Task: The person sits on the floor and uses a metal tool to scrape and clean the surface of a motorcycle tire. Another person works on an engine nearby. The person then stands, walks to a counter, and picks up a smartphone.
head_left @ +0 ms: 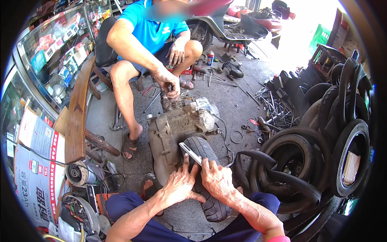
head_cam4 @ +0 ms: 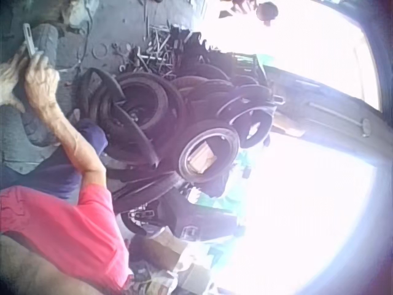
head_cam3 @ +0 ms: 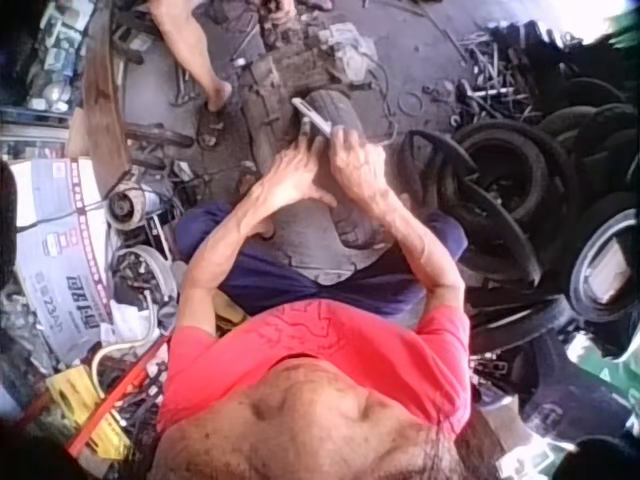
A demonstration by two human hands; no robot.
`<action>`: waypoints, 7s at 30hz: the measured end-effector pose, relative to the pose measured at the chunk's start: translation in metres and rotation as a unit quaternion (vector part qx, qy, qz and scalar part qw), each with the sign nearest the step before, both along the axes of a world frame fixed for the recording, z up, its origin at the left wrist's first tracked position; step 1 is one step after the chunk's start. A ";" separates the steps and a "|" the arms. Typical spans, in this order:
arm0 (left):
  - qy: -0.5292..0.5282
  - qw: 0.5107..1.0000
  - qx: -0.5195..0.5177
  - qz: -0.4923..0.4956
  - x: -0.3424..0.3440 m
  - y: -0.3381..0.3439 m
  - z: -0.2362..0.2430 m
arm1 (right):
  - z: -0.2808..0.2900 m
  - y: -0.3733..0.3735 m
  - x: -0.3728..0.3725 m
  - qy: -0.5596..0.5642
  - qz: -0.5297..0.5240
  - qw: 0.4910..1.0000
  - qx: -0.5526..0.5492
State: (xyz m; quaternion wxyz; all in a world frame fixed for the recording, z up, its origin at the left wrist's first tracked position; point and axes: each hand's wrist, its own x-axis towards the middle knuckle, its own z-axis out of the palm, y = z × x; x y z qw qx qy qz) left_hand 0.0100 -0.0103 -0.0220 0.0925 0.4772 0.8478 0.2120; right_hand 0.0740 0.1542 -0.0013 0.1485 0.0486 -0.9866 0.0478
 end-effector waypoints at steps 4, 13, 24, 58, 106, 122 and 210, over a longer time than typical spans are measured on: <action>-0.005 1.000 -0.003 0.003 0.000 0.001 0.002 | 0.000 0.000 0.000 -0.004 -0.002 1.000 -0.004; 0.003 1.000 -0.004 0.003 0.000 0.001 -0.001 | 0.000 0.000 0.000 -0.004 0.000 1.000 -0.003; 0.011 1.000 -0.007 -0.001 0.000 0.001 -0.001 | 0.002 0.000 0.000 -0.012 -0.002 1.000 -0.005; -0.006 1.000 -0.017 0.006 0.002 0.000 0.005 | -0.001 -0.001 -0.001 0.010 -0.005 1.000 -0.011; -0.029 0.999 -0.040 0.006 0.001 0.001 0.003 | -0.003 -0.001 -0.001 0.013 -0.008 1.000 0.001; -0.019 0.999 -0.026 0.007 0.002 -0.001 0.002 | -0.001 -0.002 -0.001 0.013 -0.003 1.000 -0.009; -0.075 0.995 -0.070 0.011 -0.002 -0.003 0.020 | 0.008 0.031 0.013 0.005 0.045 0.996 -0.078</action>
